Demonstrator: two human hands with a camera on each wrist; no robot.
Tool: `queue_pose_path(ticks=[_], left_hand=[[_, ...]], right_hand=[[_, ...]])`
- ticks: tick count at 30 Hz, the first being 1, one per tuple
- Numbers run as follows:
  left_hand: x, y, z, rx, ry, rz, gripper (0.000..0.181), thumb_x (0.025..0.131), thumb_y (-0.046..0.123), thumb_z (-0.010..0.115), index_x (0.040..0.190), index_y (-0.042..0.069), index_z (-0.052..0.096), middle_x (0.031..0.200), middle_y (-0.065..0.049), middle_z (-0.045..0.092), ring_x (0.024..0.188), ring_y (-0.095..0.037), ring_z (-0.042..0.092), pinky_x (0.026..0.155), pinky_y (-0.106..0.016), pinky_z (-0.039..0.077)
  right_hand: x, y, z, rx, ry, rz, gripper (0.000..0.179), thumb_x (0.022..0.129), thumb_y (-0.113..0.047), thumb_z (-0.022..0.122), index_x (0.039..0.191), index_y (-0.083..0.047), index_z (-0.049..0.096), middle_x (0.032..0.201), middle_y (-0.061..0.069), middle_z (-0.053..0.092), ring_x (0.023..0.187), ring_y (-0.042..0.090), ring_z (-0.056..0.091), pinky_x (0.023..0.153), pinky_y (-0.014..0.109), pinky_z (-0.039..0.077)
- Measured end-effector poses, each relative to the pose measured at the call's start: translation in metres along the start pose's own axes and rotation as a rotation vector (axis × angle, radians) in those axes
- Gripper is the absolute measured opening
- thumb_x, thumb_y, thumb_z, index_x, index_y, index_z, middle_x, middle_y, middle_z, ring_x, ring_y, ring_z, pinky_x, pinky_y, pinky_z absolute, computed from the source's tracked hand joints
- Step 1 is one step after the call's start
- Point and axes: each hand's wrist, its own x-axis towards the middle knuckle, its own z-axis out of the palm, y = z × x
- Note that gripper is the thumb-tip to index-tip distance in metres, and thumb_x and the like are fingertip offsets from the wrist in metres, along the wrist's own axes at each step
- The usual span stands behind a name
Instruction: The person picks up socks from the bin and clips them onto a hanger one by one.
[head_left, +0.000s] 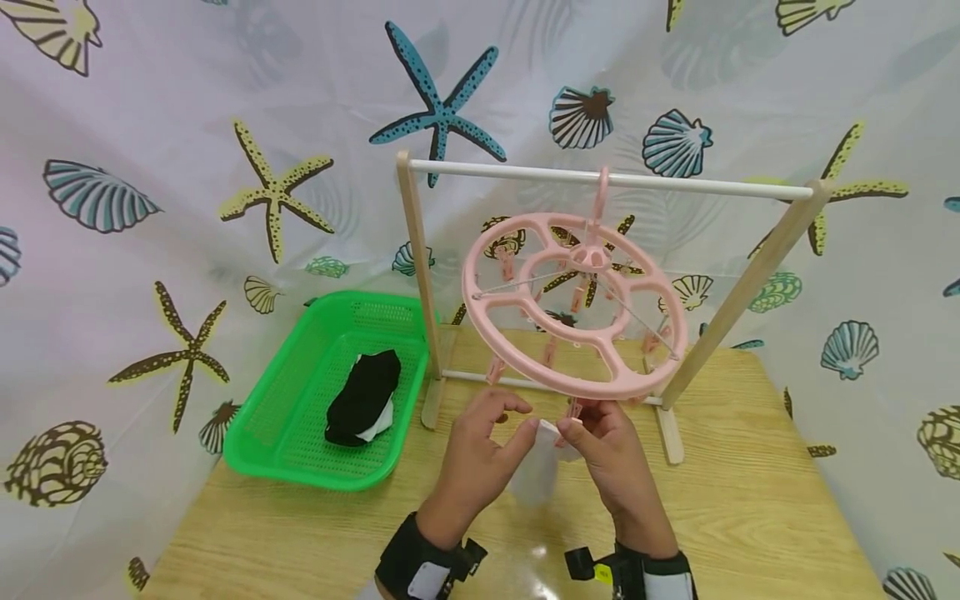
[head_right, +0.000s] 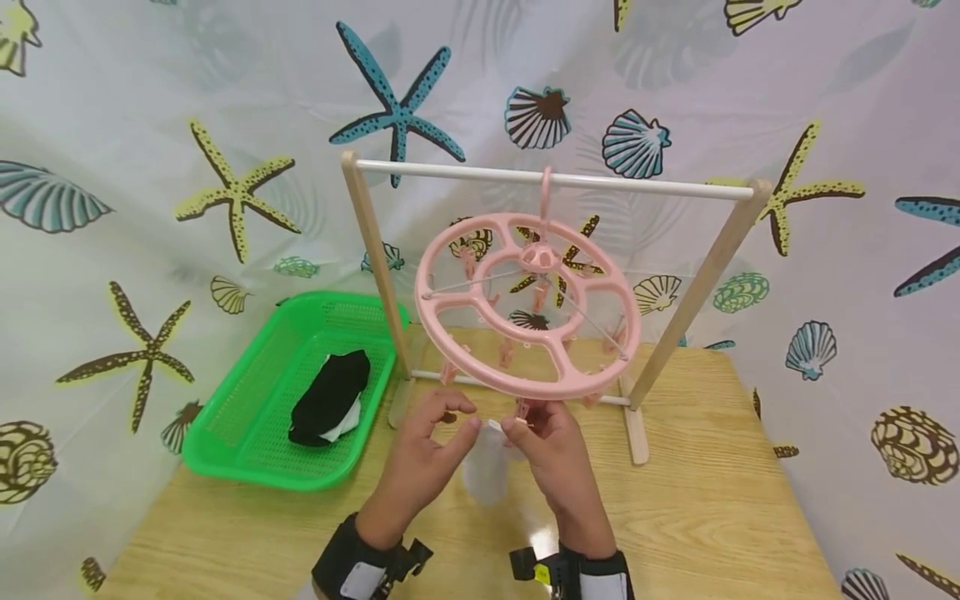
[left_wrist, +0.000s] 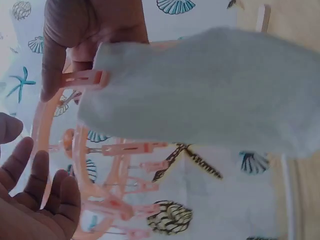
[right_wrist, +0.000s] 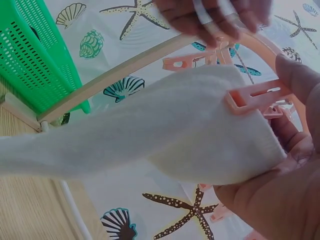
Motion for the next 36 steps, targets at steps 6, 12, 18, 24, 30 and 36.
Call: queue_pose_path(ticks=[6,12,18,24,30,36], left_hand=[[0.020,0.019,-0.013,0.390,0.034,0.369,0.018,0.083,0.018,0.080,0.098,0.008,0.073,0.105,-0.005,0.061,0.109,-0.028,0.055,0.105,-0.043,0.041],[0.039,0.031,-0.012,0.606,-0.051,0.389,0.037,0.086,0.035,0.079,0.114,0.013,0.073,0.126,-0.009,0.060,0.124,-0.032,0.047,0.105,-0.045,0.038],[0.047,0.033,-0.009,0.651,-0.134,0.299,0.032,0.088,0.035,0.076,0.111,0.013,0.074,0.118,-0.007,0.061,0.116,-0.028,0.050,0.097,-0.044,0.043],[0.051,0.032,-0.010,0.615,-0.142,0.292,0.028,0.087,0.031,0.079,0.105,0.010,0.074,0.103,-0.005,0.062,0.107,-0.027,0.054,0.093,-0.042,0.045],[0.052,0.032,-0.012,0.594,-0.135,0.293,0.032,0.085,0.031,0.080,0.105,0.008,0.073,0.102,-0.005,0.062,0.106,-0.026,0.054,0.097,-0.039,0.043],[0.054,0.029,-0.015,0.568,-0.103,0.290,0.032,0.084,0.033,0.081,0.103,0.008,0.072,0.101,-0.005,0.061,0.104,-0.026,0.054,0.095,-0.037,0.044]], right_hand=[[0.001,0.000,0.001,0.002,-0.032,-0.012,0.030,0.095,0.002,0.062,0.123,-0.001,0.051,0.095,0.009,0.049,0.078,0.015,0.055,0.066,0.028,0.054],[0.003,0.001,0.002,-0.022,-0.058,-0.029,0.030,0.096,0.002,0.061,0.125,0.005,0.051,0.098,0.009,0.053,0.082,0.015,0.058,0.070,0.027,0.054],[0.002,0.001,0.004,-0.073,-0.035,0.004,0.035,0.095,0.000,0.064,0.128,0.002,0.052,0.100,0.010,0.054,0.081,0.015,0.057,0.069,0.028,0.054],[0.002,0.000,0.005,-0.091,0.003,-0.013,0.032,0.094,0.003,0.064,0.124,0.004,0.055,0.099,0.012,0.054,0.082,0.017,0.058,0.069,0.028,0.055],[0.001,-0.002,0.004,-0.087,0.036,-0.008,0.034,0.095,0.001,0.064,0.127,0.005,0.056,0.106,0.013,0.058,0.091,0.018,0.061,0.076,0.029,0.056],[-0.005,-0.004,0.002,-0.077,0.060,-0.026,0.036,0.094,0.001,0.064,0.129,0.006,0.055,0.116,0.019,0.059,0.102,0.021,0.061,0.083,0.027,0.054]])
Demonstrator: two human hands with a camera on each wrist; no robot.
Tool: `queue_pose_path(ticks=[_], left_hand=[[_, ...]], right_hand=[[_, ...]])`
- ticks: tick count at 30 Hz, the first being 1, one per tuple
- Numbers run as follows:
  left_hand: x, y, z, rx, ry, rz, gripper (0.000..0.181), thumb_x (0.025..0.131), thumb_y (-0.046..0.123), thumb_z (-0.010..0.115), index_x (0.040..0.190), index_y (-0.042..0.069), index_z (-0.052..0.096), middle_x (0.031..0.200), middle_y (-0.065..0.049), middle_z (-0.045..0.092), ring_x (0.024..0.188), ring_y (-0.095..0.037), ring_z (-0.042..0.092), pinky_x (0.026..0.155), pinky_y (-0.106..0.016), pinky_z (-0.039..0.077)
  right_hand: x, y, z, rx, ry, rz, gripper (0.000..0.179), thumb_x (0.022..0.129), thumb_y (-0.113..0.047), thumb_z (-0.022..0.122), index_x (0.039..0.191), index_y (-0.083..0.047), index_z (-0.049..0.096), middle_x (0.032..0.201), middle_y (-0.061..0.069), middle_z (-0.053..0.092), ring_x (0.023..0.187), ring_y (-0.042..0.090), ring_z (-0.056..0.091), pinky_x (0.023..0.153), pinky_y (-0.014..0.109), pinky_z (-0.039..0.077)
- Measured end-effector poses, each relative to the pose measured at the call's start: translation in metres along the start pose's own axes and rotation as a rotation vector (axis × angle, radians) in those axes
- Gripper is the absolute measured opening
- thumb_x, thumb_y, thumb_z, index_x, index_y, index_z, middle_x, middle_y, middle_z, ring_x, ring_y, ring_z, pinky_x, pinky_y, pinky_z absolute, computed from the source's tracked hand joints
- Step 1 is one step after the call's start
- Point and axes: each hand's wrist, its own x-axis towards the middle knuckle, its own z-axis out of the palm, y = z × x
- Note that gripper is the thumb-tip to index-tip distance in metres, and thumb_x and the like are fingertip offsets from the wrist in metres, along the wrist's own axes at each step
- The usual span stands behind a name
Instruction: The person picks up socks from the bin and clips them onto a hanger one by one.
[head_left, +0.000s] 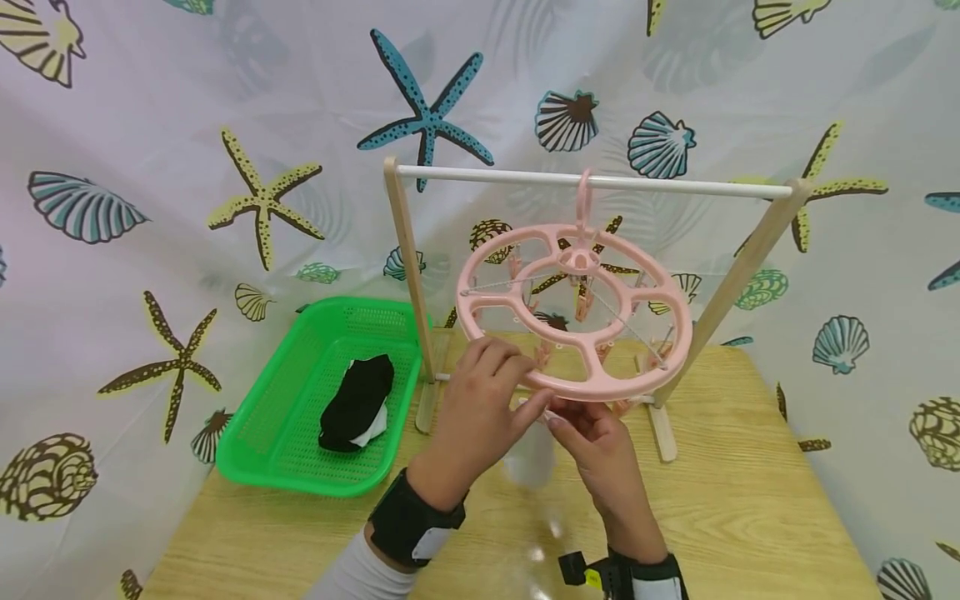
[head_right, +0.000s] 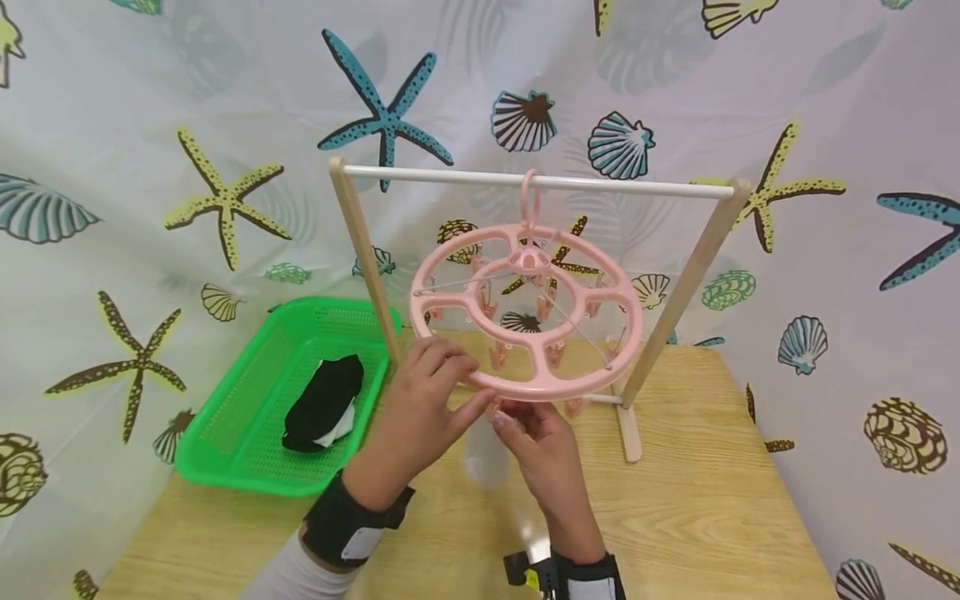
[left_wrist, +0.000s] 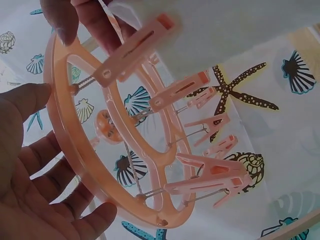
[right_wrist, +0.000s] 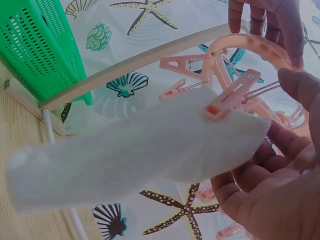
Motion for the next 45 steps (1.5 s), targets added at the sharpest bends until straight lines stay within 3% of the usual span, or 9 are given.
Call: queue_pose_path(ticks=[8,14,16,18,21,25,32,38,45], left_hand=[[0.001,-0.007,-0.005,-0.061,0.023,0.010,0.029,0.082,0.029,0.083,0.096,0.007,0.069,0.100,-0.006,0.060,0.104,-0.027,0.055,0.093,-0.038,0.046],[0.002,-0.013,-0.008,-0.104,0.016,0.009,0.027,0.083,0.027,0.082,0.095,0.008,0.068,0.099,-0.005,0.060,0.103,-0.027,0.055,0.093,-0.038,0.045],[0.002,-0.015,-0.009,-0.118,0.006,0.002,0.027,0.083,0.027,0.082,0.095,0.008,0.067,0.099,-0.005,0.060,0.103,-0.026,0.054,0.094,-0.039,0.044],[0.003,-0.017,-0.010,-0.131,-0.004,-0.004,0.027,0.083,0.028,0.082,0.095,0.008,0.068,0.099,-0.004,0.060,0.102,-0.026,0.054,0.095,-0.039,0.044],[0.003,-0.019,-0.010,-0.144,-0.022,-0.004,0.027,0.084,0.029,0.081,0.096,0.008,0.068,0.099,-0.004,0.060,0.102,-0.026,0.054,0.096,-0.039,0.043],[0.004,-0.020,-0.012,-0.150,-0.054,-0.003,0.028,0.084,0.030,0.081,0.097,0.008,0.068,0.099,-0.003,0.060,0.104,-0.026,0.054,0.099,-0.039,0.042],[0.010,-0.021,-0.016,-0.146,-0.088,0.019,0.026,0.085,0.029,0.080,0.096,0.009,0.068,0.099,-0.002,0.059,0.100,-0.024,0.052,0.091,-0.036,0.044],[0.012,-0.025,-0.018,-0.145,-0.116,0.026,0.023,0.085,0.028,0.079,0.094,0.011,0.067,0.099,-0.002,0.059,0.099,-0.024,0.052,0.088,-0.035,0.045],[0.012,-0.031,-0.019,-0.161,-0.133,0.033,0.021,0.085,0.026,0.078,0.093,0.010,0.066,0.099,-0.002,0.059,0.098,-0.022,0.052,0.084,-0.034,0.047]], right_hand=[[-0.018,-0.017,-0.012,0.020,0.112,-0.042,0.021,0.095,0.002,0.062,0.113,0.013,0.058,0.105,0.018,0.062,0.095,0.021,0.066,0.084,0.027,0.054],[-0.023,-0.029,-0.030,0.068,0.437,-0.032,0.016,0.098,-0.004,0.061,0.099,0.012,0.062,0.088,0.014,0.065,0.079,0.020,0.062,0.073,0.025,0.052],[-0.021,-0.029,-0.036,0.078,0.532,-0.021,0.018,0.099,-0.007,0.061,0.099,0.011,0.061,0.091,0.014,0.065,0.084,0.022,0.060,0.075,0.024,0.051],[-0.019,-0.029,-0.042,0.052,0.565,0.004,0.020,0.100,-0.011,0.059,0.105,0.008,0.061,0.098,0.011,0.064,0.094,0.022,0.057,0.080,0.024,0.048],[-0.016,-0.027,-0.048,-0.021,0.512,0.050,0.025,0.103,-0.015,0.054,0.119,0.004,0.059,0.115,0.008,0.059,0.110,0.021,0.050,0.088,0.023,0.043],[-0.012,-0.024,-0.053,-0.113,0.323,0.006,0.033,0.106,-0.015,0.047,0.133,0.002,0.054,0.126,0.003,0.057,0.119,0.019,0.044,0.090,0.026,0.036],[-0.005,-0.020,-0.055,-0.107,0.090,-0.146,0.031,0.107,-0.008,0.040,0.136,-0.004,0.050,0.096,0.007,0.055,0.094,0.020,0.051,0.085,0.029,0.041],[-0.006,-0.015,-0.055,-0.053,0.091,-0.148,0.015,0.105,-0.004,0.046,0.114,0.003,0.056,0.084,0.008,0.054,0.080,0.019,0.053,0.076,0.026,0.047],[-0.011,-0.010,-0.055,0.028,0.058,-0.175,0.009,0.099,0.007,0.053,0.106,0.012,0.051,0.093,0.008,0.054,0.081,0.015,0.058,0.074,0.024,0.051]])
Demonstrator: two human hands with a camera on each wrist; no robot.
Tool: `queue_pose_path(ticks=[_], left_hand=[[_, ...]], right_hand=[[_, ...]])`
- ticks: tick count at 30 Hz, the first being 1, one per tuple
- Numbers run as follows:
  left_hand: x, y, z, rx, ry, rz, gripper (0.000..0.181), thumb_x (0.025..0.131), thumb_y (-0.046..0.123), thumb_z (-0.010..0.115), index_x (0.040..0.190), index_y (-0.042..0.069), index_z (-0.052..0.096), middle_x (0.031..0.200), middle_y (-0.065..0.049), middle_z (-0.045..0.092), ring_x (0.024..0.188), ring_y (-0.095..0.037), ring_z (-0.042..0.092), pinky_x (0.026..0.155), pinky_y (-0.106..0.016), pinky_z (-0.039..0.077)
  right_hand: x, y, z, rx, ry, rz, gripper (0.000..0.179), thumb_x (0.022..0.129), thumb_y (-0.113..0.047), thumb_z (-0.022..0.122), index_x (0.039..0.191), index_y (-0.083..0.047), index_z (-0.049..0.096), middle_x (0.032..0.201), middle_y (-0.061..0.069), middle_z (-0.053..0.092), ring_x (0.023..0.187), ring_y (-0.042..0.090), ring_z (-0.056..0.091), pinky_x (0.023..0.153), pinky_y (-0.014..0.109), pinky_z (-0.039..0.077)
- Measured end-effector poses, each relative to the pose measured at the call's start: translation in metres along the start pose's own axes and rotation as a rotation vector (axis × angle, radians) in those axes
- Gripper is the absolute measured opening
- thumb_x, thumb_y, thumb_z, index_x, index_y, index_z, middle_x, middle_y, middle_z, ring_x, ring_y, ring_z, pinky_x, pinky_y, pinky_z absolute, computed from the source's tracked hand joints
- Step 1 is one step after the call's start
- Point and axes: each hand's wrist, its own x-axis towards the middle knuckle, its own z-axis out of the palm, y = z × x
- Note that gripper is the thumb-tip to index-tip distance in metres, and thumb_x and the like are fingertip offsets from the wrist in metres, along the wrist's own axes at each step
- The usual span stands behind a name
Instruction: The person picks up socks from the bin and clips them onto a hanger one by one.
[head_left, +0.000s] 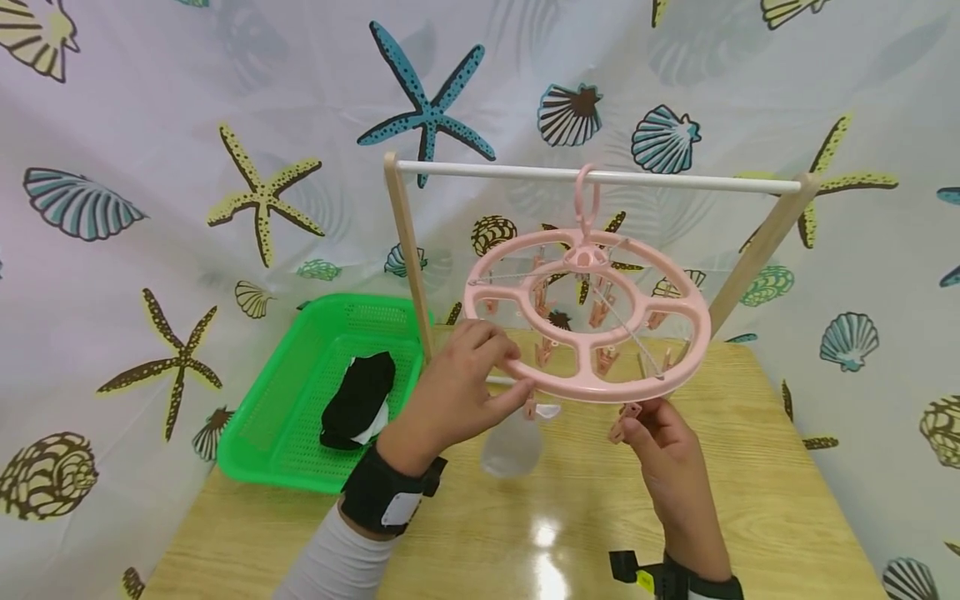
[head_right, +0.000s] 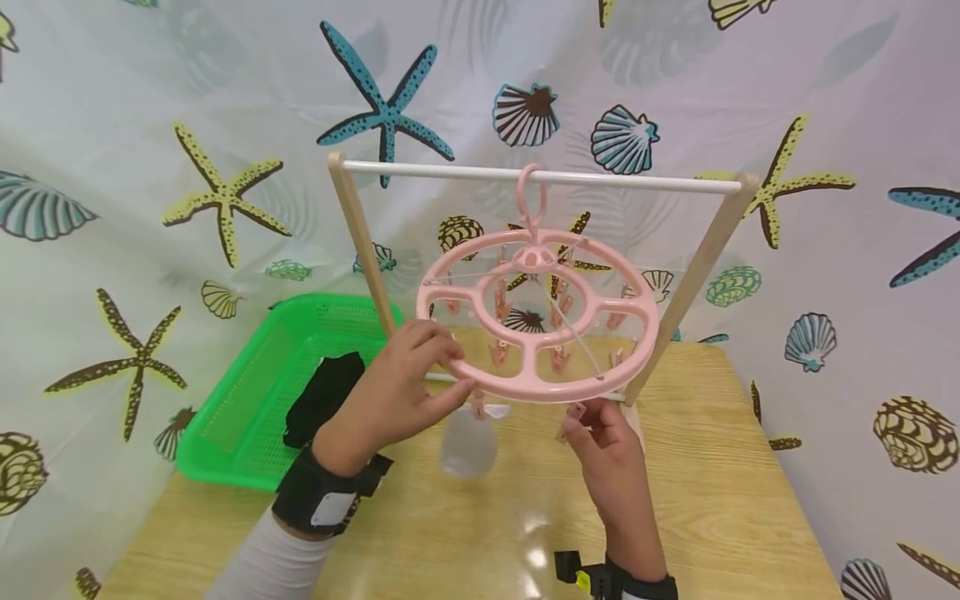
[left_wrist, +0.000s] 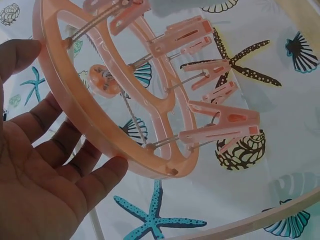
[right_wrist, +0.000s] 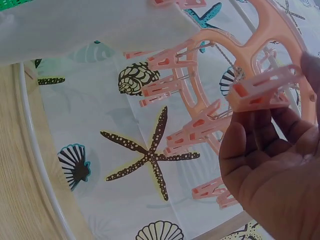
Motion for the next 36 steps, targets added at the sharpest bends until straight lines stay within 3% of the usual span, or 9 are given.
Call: queue_pose_path(ticks=[8,19,27,32,36], left_hand=[[-0.001,-0.003,-0.001,-0.035,0.004,-0.003,0.022,0.085,0.026,0.077,0.093,0.011,0.064,0.099,-0.001,0.058,0.097,-0.021,0.051,0.084,-0.034,0.046],[-0.001,-0.006,0.002,-0.054,0.004,-0.049,0.022,0.083,0.025,0.078,0.093,0.010,0.064,0.098,-0.001,0.055,0.098,-0.022,0.049,0.085,-0.036,0.044],[-0.003,-0.011,0.002,-0.083,-0.003,-0.039,0.022,0.083,0.023,0.078,0.093,0.010,0.064,0.098,-0.001,0.054,0.099,-0.022,0.048,0.084,-0.036,0.045],[-0.001,-0.015,0.003,-0.121,0.018,-0.016,0.018,0.085,0.018,0.077,0.094,0.008,0.066,0.102,-0.004,0.056,0.105,-0.024,0.051,0.092,-0.037,0.044],[-0.001,-0.020,0.004,-0.166,0.008,-0.033,0.017,0.087,0.015,0.076,0.099,0.006,0.068,0.114,-0.009,0.058,0.119,-0.027,0.050,0.103,-0.039,0.042]], right_hand=[[-0.004,0.001,0.005,-0.007,-0.017,-0.015,0.018,0.089,0.017,0.060,0.103,0.015,0.050,0.096,0.007,0.055,0.079,0.013,0.058,0.070,0.022,0.052],[-0.008,0.005,0.007,0.049,-0.092,-0.050,0.015,0.097,0.013,0.050,0.112,0.012,0.049,0.098,0.010,0.056,0.086,0.017,0.062,0.078,0.026,0.054],[-0.005,0.008,0.011,-0.004,-0.051,-0.074,0.009,0.101,0.009,0.045,0.102,0.011,0.054,0.094,0.011,0.054,0.075,0.018,0.063,0.075,0.025,0.055],[-0.006,0.005,0.011,0.004,-0.050,-0.064,0.007,0.101,0.008,0.047,0.101,0.011,0.053,0.093,0.009,0.057,0.074,0.018,0.064,0.075,0.024,0.055],[-0.006,0.003,0.013,0.017,-0.040,-0.057,0.006,0.100,0.009,0.048,0.099,0.013,0.053,0.090,0.014,0.057,0.072,0.018,0.064,0.073,0.025,0.055]])
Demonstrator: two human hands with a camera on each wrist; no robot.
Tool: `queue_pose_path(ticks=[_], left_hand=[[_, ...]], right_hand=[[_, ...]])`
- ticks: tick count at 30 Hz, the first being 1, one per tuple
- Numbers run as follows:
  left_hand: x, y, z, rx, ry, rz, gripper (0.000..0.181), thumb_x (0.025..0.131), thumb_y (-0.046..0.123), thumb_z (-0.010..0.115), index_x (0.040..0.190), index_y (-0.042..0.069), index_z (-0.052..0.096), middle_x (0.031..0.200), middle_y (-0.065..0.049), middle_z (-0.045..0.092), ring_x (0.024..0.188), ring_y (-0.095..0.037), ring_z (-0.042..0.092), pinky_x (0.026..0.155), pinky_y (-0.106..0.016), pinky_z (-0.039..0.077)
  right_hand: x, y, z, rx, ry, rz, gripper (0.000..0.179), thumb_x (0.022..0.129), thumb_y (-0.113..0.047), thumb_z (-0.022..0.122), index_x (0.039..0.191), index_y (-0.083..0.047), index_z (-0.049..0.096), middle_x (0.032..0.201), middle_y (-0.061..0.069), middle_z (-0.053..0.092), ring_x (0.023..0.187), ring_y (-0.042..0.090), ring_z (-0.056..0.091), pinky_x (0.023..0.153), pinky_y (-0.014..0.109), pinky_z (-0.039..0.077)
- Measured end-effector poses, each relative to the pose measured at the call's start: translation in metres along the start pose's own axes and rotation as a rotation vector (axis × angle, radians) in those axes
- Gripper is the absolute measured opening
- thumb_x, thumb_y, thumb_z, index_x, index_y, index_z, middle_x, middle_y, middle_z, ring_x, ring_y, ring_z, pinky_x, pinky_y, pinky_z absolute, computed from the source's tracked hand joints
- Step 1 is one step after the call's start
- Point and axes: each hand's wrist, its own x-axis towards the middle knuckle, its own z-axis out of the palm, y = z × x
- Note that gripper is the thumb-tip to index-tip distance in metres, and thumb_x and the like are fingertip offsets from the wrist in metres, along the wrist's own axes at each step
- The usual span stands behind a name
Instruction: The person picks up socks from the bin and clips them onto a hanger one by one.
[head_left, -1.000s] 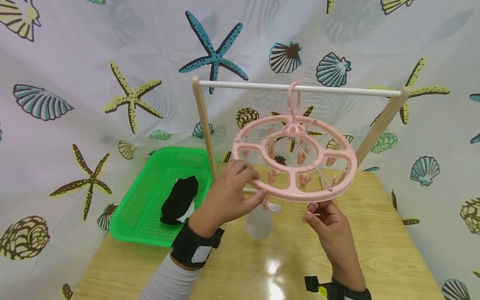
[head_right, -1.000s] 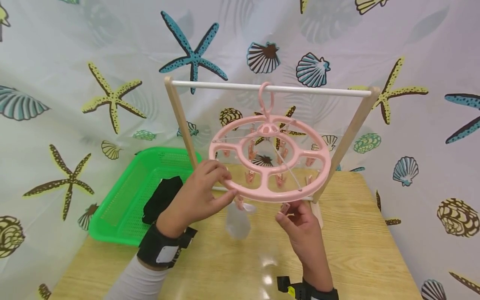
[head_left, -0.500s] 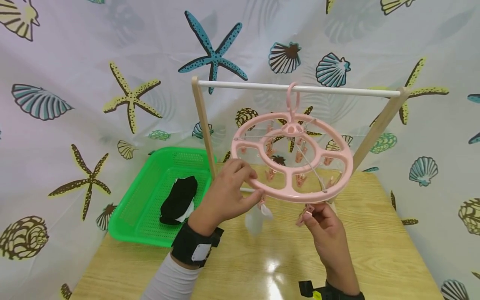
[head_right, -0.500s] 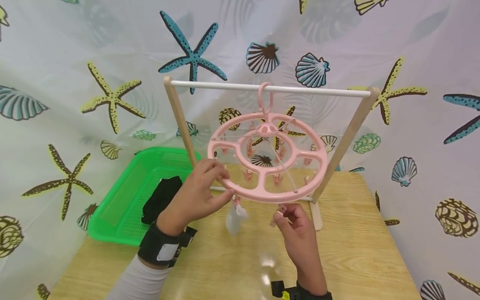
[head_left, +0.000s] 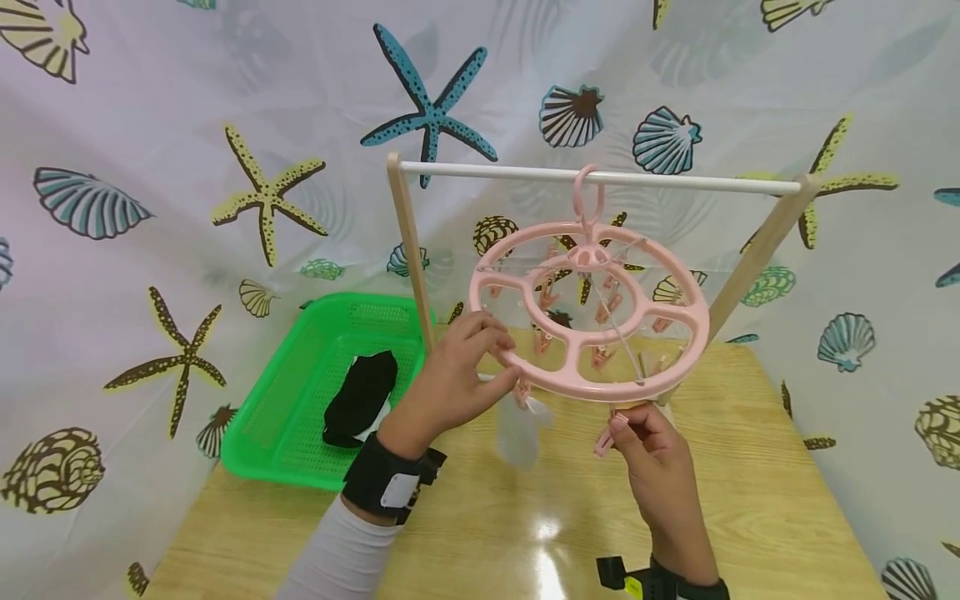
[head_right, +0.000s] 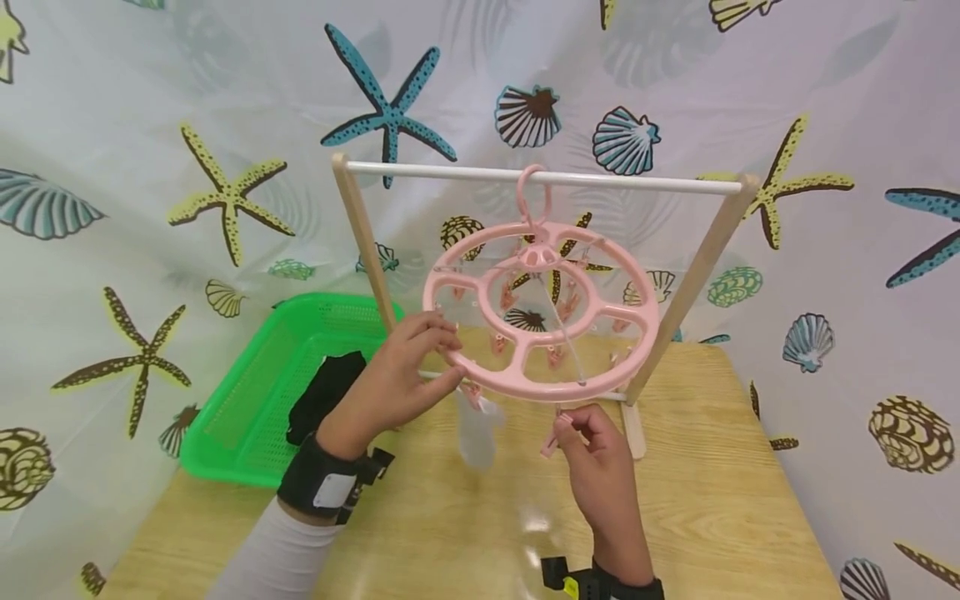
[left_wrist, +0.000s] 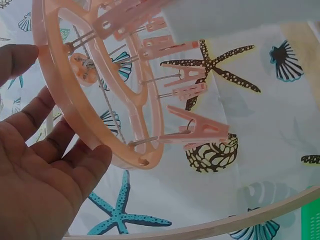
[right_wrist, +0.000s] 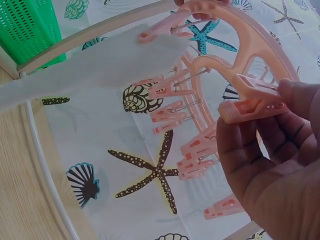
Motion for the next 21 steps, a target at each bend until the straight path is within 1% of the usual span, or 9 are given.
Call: queue_pose_path(ticks=[3,6,8,10,12,15,16,18,21], left_hand=[[-0.003,-0.002,0.001,-0.052,0.013,-0.057,0.021,0.089,0.014,0.075,0.105,0.005,0.068,0.128,-0.012,0.055,0.130,-0.028,0.045,0.104,-0.041,0.042],[-0.009,-0.005,0.002,-0.120,0.094,-0.133,0.021,0.090,0.011,0.072,0.109,0.003,0.067,0.135,-0.015,0.052,0.132,-0.029,0.043,0.103,-0.045,0.043],[-0.014,-0.009,0.003,-0.153,0.156,-0.208,0.021,0.091,0.009,0.070,0.110,0.002,0.067,0.136,-0.015,0.051,0.130,-0.029,0.045,0.099,-0.046,0.046],[-0.023,-0.020,0.003,-0.154,0.174,-0.293,0.019,0.092,0.010,0.069,0.109,0.002,0.067,0.135,-0.016,0.052,0.124,-0.030,0.049,0.094,-0.048,0.048],[-0.035,-0.036,0.002,-0.118,0.133,-0.397,0.019,0.094,0.015,0.068,0.110,0.004,0.068,0.132,-0.015,0.054,0.118,-0.030,0.053,0.090,-0.048,0.050],[-0.054,-0.067,-0.004,-0.040,-0.008,-0.538,0.024,0.096,0.023,0.066,0.111,0.005,0.068,0.130,-0.016,0.054,0.111,-0.033,0.057,0.086,-0.048,0.050],[-0.060,-0.078,-0.007,-0.012,-0.055,-0.574,0.025,0.096,0.024,0.065,0.112,0.005,0.068,0.130,-0.017,0.054,0.109,-0.034,0.057,0.086,-0.049,0.049],[-0.071,-0.099,-0.015,0.009,-0.137,-0.637,0.029,0.097,0.023,0.063,0.115,0.001,0.067,0.129,-0.022,0.053,0.110,-0.037,0.056,0.087,-0.051,0.048],[-0.085,-0.129,-0.029,0.013,-0.219,-0.727,0.034,0.098,0.020,0.059,0.121,-0.005,0.062,0.130,-0.027,0.052,0.112,-0.042,0.055,0.090,-0.053,0.046]], right_hand=[[-0.002,-0.001,0.003,0.005,0.018,0.002,0.008,0.100,0.009,0.049,0.098,0.016,0.052,0.089,0.015,0.057,0.071,0.018,0.064,0.071,0.025,0.055],[-0.003,-0.002,0.006,-0.010,0.048,0.032,0.010,0.100,0.007,0.051,0.098,0.016,0.052,0.089,0.012,0.057,0.071,0.018,0.064,0.071,0.025,0.055],[-0.004,-0.002,0.006,-0.024,0.064,0.057,0.011,0.100,0.005,0.052,0.098,0.016,0.053,0.088,0.012,0.058,0.071,0.017,0.064,0.071,0.025,0.055],[-0.004,-0.002,0.006,-0.036,0.069,0.076,0.012,0.100,0.004,0.053,0.098,0.016,0.053,0.090,0.012,0.056,0.071,0.017,0.064,0.072,0.025,0.055],[-0.003,-0.003,0.006,-0.039,0.072,0.078,0.012,0.100,0.004,0.053,0.098,0.016,0.053,0.090,0.013,0.056,0.071,0.017,0.064,0.072,0.026,0.055],[-0.003,-0.003,0.006,-0.037,0.064,0.061,0.013,0.100,0.004,0.053,0.098,0.017,0.052,0.091,0.012,0.055,0.072,0.017,0.065,0.073,0.026,0.055],[-0.003,-0.003,0.006,-0.031,0.065,0.062,0.013,0.100,0.004,0.053,0.098,0.017,0.052,0.090,0.012,0.055,0.072,0.017,0.065,0.073,0.026,0.055],[-0.003,-0.002,0.006,-0.020,0.063,0.069,0.013,0.100,0.004,0.053,0.097,0.017,0.051,0.090,0.010,0.056,0.072,0.016,0.064,0.073,0.025,0.055],[-0.004,-0.001,0.007,-0.005,0.065,0.084,0.013,0.099,0.005,0.053,0.097,0.018,0.050,0.089,0.008,0.056,0.074,0.016,0.064,0.073,0.025,0.055]])
